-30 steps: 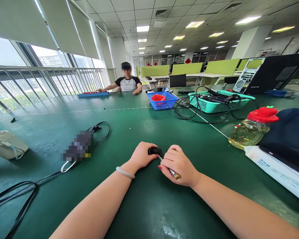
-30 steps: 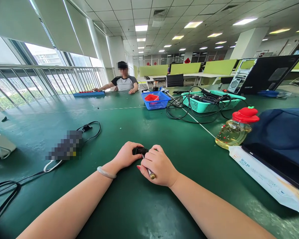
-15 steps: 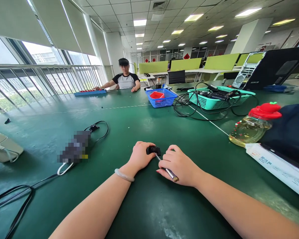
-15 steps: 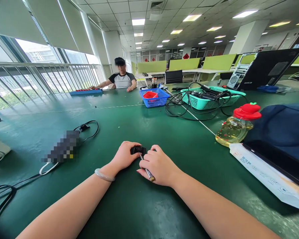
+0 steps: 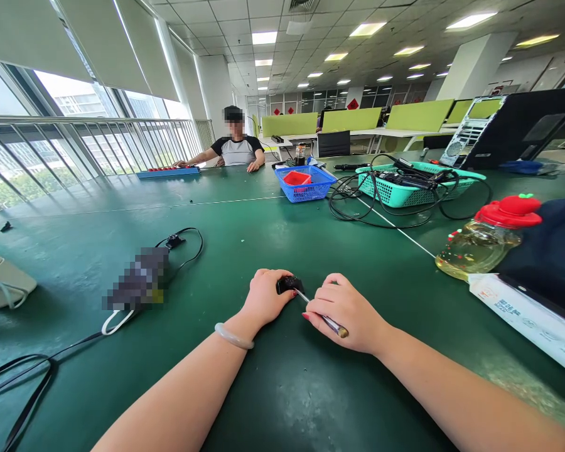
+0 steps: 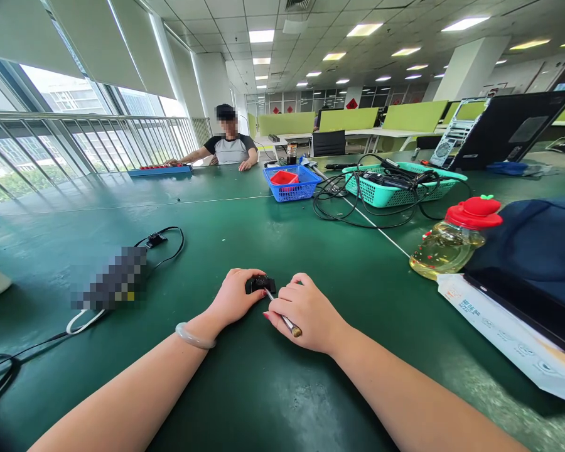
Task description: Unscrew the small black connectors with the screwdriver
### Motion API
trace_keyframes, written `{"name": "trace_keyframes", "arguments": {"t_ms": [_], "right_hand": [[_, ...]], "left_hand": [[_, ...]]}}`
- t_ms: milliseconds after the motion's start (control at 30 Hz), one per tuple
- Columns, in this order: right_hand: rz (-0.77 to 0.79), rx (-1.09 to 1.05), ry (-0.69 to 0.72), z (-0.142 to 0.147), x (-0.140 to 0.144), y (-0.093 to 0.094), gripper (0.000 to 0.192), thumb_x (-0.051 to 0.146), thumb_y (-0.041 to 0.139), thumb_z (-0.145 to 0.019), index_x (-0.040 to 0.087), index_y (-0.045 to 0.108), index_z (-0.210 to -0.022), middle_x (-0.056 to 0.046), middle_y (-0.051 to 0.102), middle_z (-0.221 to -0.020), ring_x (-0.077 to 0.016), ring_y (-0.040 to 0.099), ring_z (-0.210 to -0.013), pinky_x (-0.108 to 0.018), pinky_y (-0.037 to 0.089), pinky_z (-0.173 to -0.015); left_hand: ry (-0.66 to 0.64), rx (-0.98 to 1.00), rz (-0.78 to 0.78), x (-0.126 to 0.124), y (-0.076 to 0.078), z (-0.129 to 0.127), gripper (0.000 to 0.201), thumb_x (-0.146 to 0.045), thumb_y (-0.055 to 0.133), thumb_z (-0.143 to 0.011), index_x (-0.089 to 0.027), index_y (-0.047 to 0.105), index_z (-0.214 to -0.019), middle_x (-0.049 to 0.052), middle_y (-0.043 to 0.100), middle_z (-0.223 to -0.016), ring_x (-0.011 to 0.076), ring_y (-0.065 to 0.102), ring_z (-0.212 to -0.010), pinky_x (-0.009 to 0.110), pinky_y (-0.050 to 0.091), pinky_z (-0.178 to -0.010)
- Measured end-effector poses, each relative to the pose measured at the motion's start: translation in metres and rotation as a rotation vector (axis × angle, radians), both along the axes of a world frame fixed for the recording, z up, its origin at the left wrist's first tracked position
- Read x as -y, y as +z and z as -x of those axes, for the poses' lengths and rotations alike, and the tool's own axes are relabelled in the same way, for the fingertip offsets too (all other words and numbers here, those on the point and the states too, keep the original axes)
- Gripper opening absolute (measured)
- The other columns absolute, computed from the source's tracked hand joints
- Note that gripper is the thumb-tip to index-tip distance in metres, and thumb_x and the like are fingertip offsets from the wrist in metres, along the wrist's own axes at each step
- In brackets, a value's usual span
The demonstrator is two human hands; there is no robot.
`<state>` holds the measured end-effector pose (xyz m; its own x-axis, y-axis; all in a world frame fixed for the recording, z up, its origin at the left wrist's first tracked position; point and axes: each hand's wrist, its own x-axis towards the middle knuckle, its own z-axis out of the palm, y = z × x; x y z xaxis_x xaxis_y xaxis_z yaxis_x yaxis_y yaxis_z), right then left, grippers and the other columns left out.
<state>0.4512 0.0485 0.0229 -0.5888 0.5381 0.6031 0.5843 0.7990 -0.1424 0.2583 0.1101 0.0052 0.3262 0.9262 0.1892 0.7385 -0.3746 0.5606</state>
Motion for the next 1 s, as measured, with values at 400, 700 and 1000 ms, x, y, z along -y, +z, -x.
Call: {"name": "trace_keyframes", "arguments": {"t_ms": [400, 700, 1000], "right_hand": [[0.028, 0.09, -0.007, -0.0042, -0.001, 0.0009, 0.03, 0.026, 0.048, -0.097, 0.02, 0.062, -0.071, 0.002, 0.056, -0.064, -0.0127, 0.048, -0.062, -0.034, 0.035, -0.086], [-0.021, 0.07, -0.022, -0.0057, -0.0001, 0.0009, 0.029, 0.025, 0.048, -0.096, 0.02, 0.063, -0.071, 0.002, 0.055, -0.064, -0.0126, 0.048, -0.063, -0.037, 0.032, -0.096], [0.012, 0.146, -0.01, -0.0067, -0.0016, -0.0015, 0.024, 0.024, 0.052, -0.095, 0.021, 0.065, -0.075, 0.002, 0.06, -0.07, -0.0131, 0.052, -0.067, -0.039, 0.03, -0.099]], "left_hand": [[0.021, -0.011, 0.031, 0.0008, 0.0027, -0.0008, 0.031, -0.026, 0.07, -0.077, -0.025, 0.068, -0.108, 0.003, 0.072, -0.109, 0.0273, 0.054, -0.114, 0.042, 0.043, -0.101], [0.011, -0.014, 0.022, 0.0005, 0.0014, -0.0009, 0.03, -0.025, 0.069, -0.077, -0.026, 0.068, -0.107, 0.002, 0.072, -0.109, 0.0273, 0.056, -0.112, 0.042, 0.044, -0.1], [0.001, -0.017, 0.023, -0.0007, 0.0006, -0.0005, 0.031, -0.023, 0.068, -0.078, -0.024, 0.067, -0.109, 0.001, 0.071, -0.111, 0.0268, 0.056, -0.111, 0.042, 0.043, -0.101]]}}
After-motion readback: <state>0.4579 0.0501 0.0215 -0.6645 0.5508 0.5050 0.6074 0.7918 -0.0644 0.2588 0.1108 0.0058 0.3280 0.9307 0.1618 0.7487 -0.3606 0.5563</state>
